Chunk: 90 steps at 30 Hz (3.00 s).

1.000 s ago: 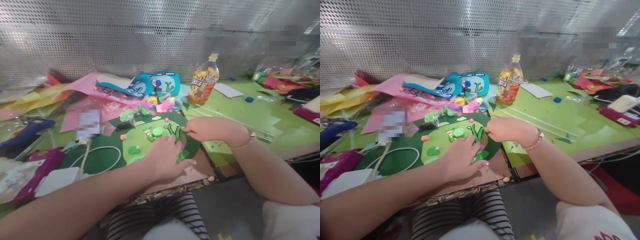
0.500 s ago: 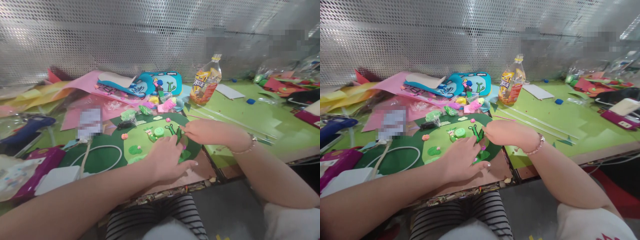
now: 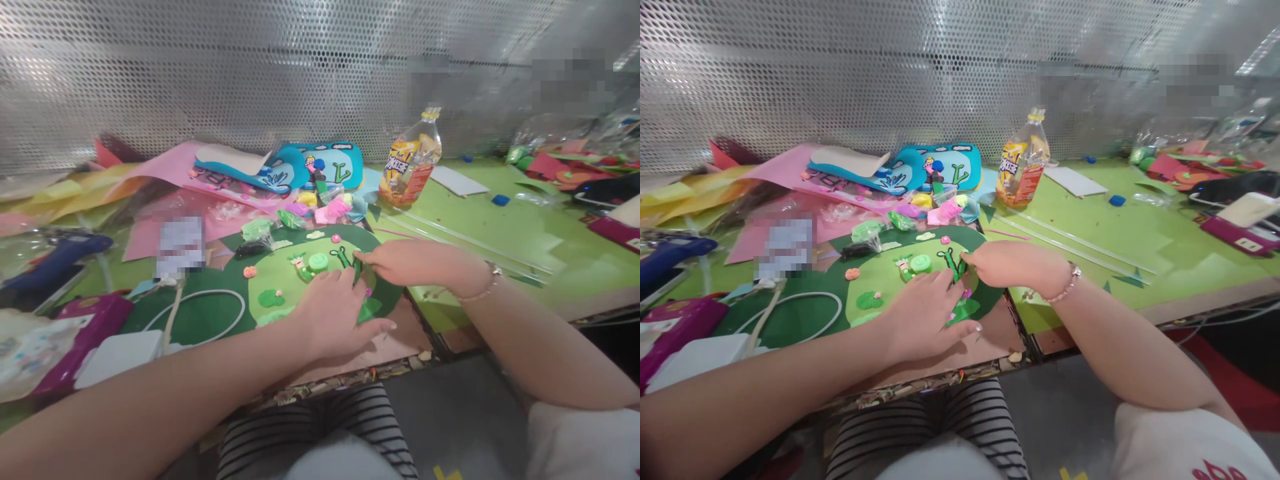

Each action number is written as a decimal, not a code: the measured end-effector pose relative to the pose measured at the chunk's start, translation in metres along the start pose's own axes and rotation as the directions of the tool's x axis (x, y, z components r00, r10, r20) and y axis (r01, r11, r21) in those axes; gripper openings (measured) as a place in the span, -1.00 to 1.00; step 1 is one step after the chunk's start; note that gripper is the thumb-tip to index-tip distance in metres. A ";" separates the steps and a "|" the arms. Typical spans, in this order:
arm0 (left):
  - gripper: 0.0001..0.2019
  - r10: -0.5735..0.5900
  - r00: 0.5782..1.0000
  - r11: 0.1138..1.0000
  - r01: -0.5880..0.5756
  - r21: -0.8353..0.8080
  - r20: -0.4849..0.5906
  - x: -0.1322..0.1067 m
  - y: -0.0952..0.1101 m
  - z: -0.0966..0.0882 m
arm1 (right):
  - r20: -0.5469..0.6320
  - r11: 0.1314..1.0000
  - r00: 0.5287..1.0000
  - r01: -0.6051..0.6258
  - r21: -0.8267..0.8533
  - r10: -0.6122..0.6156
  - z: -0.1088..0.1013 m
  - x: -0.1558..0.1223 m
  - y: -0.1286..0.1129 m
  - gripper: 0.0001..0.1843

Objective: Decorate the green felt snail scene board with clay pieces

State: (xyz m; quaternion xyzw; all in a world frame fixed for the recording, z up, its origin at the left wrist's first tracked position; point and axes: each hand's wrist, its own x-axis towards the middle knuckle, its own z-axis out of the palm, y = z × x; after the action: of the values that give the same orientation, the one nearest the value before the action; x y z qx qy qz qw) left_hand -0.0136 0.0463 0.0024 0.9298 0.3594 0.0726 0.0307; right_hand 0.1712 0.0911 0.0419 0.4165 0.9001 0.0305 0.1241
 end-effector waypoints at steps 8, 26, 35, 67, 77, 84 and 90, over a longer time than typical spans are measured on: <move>-0.27 -0.010 1.000 0.999 0.011 0.043 -0.001 0.000 0.001 -0.001 | 0.006 0.995 0.998 -0.060 0.081 0.060 -0.008 0.004 0.000 -0.45; -0.24 -0.029 0.999 0.997 0.031 0.073 -0.035 -0.001 0.000 0.000 | 0.009 0.994 0.998 -0.058 0.092 0.058 -0.003 0.008 0.007 -0.45; -0.23 -0.036 0.999 0.997 0.038 0.063 -0.030 -0.001 0.001 0.001 | -0.023 0.997 0.999 -0.020 0.078 0.022 -0.006 0.011 0.006 -0.44; -0.37 -0.030 0.998 0.999 0.031 0.015 -0.063 -0.003 0.003 0.004 | -0.406 0.964 0.905 0.211 0.163 -0.129 -0.007 0.034 -0.022 -0.59; -0.36 -0.024 0.990 1.000 0.022 -0.017 -0.138 -0.004 0.008 0.003 | -0.259 0.946 0.911 0.324 -0.033 -0.321 -0.056 0.122 -0.077 -0.48; -0.39 -0.092 0.991 0.990 0.081 -0.119 -0.093 -0.003 0.009 0.007 | -0.268 0.933 0.894 0.343 -0.106 -0.359 -0.056 0.144 -0.087 -0.65; -0.38 -0.142 0.961 0.876 0.009 -0.483 -0.239 -0.003 0.008 -0.001 | -0.454 0.933 0.865 0.319 0.166 -0.215 -0.068 0.104 -0.042 -0.57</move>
State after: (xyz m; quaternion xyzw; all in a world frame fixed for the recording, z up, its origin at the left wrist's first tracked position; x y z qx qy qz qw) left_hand -0.0102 0.0383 0.0039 0.8602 0.3675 0.2822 0.2128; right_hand 0.0585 0.1461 0.0803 0.2817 0.9515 -0.0033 -0.1237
